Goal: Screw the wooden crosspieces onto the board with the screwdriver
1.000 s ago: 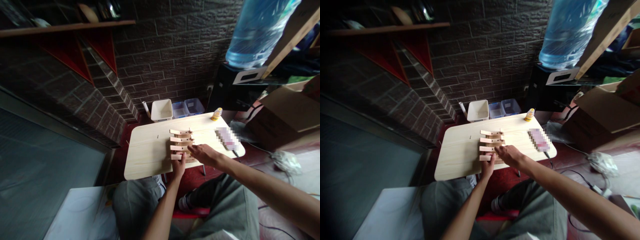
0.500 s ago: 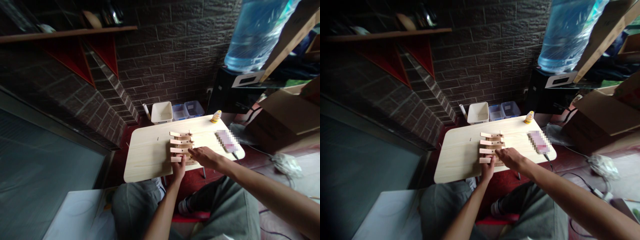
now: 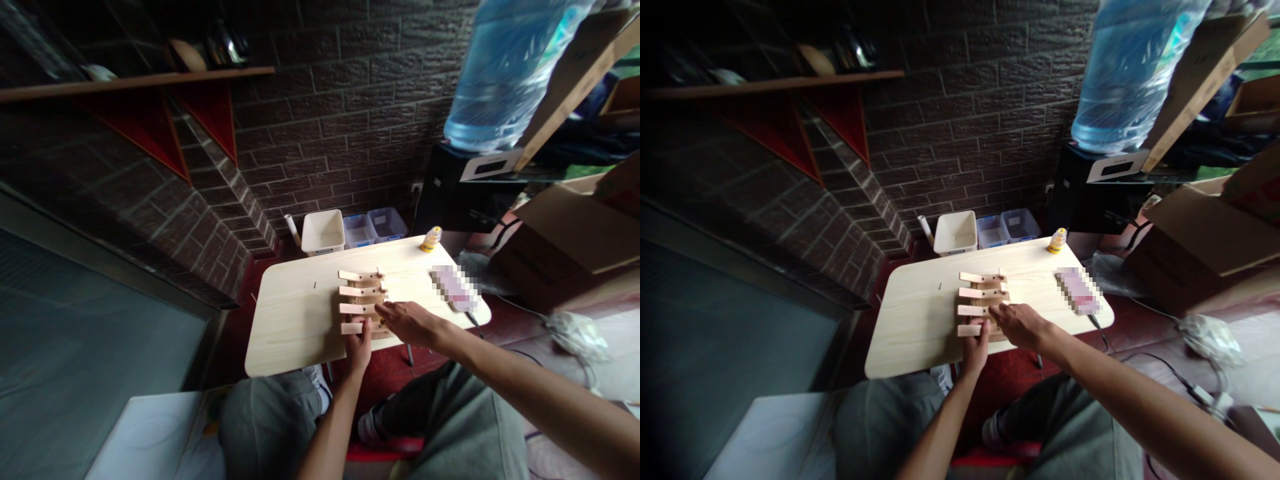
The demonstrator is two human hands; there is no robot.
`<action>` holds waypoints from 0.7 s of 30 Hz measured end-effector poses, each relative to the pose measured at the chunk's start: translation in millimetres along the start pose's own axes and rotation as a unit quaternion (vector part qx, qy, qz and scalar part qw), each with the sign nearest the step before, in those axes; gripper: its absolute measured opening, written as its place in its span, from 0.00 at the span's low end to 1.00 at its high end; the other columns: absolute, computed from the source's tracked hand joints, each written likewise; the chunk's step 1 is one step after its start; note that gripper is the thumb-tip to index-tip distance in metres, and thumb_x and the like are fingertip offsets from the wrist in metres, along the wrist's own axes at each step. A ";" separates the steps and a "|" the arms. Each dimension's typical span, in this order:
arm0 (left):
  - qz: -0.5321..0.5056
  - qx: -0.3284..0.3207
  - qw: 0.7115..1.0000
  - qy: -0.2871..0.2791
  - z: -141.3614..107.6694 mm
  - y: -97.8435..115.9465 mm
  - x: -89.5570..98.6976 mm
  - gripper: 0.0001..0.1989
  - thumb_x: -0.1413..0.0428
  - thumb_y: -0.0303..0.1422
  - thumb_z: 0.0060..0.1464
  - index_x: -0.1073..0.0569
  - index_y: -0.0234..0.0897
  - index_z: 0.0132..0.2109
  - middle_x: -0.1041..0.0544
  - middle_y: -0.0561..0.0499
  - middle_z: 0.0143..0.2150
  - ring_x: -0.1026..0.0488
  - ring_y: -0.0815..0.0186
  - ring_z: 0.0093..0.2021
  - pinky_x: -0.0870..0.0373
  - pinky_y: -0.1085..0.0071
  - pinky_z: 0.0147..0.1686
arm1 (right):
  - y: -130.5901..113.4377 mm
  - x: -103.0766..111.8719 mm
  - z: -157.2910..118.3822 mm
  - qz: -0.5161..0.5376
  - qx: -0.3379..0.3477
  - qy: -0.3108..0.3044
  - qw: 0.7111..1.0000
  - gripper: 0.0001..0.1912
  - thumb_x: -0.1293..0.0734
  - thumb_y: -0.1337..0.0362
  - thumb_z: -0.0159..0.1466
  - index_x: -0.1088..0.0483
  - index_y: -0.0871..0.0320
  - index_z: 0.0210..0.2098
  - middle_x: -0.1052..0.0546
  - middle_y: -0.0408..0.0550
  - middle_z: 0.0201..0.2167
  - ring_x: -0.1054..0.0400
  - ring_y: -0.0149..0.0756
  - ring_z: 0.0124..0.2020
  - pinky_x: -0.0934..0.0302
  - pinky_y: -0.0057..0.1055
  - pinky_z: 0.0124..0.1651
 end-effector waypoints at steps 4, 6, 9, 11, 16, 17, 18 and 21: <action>-0.001 -0.005 1.000 0.000 1.0 0.1 1.2 0.14 0.46 0.45 0.59 0.26 0.39 0.35 0.25 0.46 0.40 0.26 0.59 0.43 0.30 0.60 0.49 | 2.3 -3.4 1.0 0.002 -0.014 -0.002 1.000 0.13 0.43 0.68 0.68 0.35 0.62 0.49 0.23 0.55 0.38 0.26 0.40 0.35 0.39 0.32 0.33; 0.002 -0.009 1.000 0.006 1.1 0.7 2.4 0.13 0.45 0.44 0.59 0.26 0.39 0.36 0.25 0.46 0.41 0.26 0.59 0.45 0.30 0.60 0.50 | 4.4 -4.3 0.7 -0.004 -0.030 -0.010 0.999 0.14 0.44 0.65 0.68 0.36 0.62 0.51 0.22 0.56 0.37 0.26 0.41 0.34 0.39 0.32 0.32; 0.006 -0.015 1.000 0.008 1.0 1.5 2.2 0.12 0.45 0.43 0.59 0.26 0.39 0.36 0.25 0.45 0.42 0.27 0.58 0.46 0.30 0.59 0.50 | 7.0 -2.8 -0.7 -0.006 -0.051 -0.019 0.998 0.16 0.43 0.63 0.69 0.37 0.63 0.53 0.22 0.56 0.37 0.25 0.42 0.34 0.39 0.33 0.31; 0.005 -0.017 1.000 0.003 0.9 1.6 0.9 0.12 0.45 0.43 0.60 0.26 0.39 0.36 0.25 0.45 0.41 0.26 0.58 0.45 0.30 0.59 0.49 | 6.3 0.8 -1.9 -0.005 -0.052 -0.015 0.999 0.18 0.42 0.64 0.68 0.38 0.63 0.56 0.22 0.57 0.39 0.26 0.43 0.36 0.39 0.33 0.32; 0.006 -0.018 1.000 -0.003 0.8 3.1 0.6 0.12 0.46 0.43 0.60 0.26 0.39 0.36 0.25 0.45 0.41 0.27 0.58 0.45 0.31 0.57 0.51 | -2.1 5.6 -2.6 -0.005 -0.014 -0.005 1.000 0.14 0.42 0.69 0.67 0.34 0.59 0.51 0.23 0.53 0.41 0.26 0.41 0.39 0.40 0.32 0.35; 0.007 -0.019 1.000 -0.002 0.7 4.0 1.3 0.13 0.46 0.43 0.60 0.26 0.39 0.36 0.24 0.45 0.41 0.27 0.57 0.46 0.31 0.57 0.51 | -3.4 5.1 -2.1 -0.004 -0.010 -0.006 1.000 0.13 0.43 0.69 0.68 0.33 0.59 0.49 0.23 0.53 0.40 0.26 0.40 0.38 0.40 0.31 0.35; 0.007 -0.022 1.000 0.000 0.7 5.2 2.1 0.13 0.46 0.43 0.60 0.26 0.39 0.37 0.24 0.45 0.41 0.27 0.57 0.46 0.31 0.57 0.52 | -4.1 4.4 -1.3 -0.002 -0.010 -0.005 1.000 0.12 0.43 0.69 0.68 0.33 0.59 0.49 0.23 0.53 0.40 0.26 0.40 0.38 0.40 0.31 0.35; 0.007 -0.028 1.000 0.005 0.5 8.1 4.2 0.13 0.46 0.44 0.60 0.25 0.38 0.37 0.24 0.44 0.42 0.27 0.57 0.46 0.32 0.57 0.52 | -2.5 1.7 1.3 0.004 -0.029 -0.008 1.000 0.10 0.42 0.67 0.69 0.33 0.60 0.48 0.22 0.53 0.38 0.26 0.39 0.37 0.41 0.30 0.34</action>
Point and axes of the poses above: each hand's wrist, its own z-axis towards the middle knuckle, its own x-axis out of the back of the hand, y = z × x, the point moved 9 cm from there along z, towards the middle knuckle
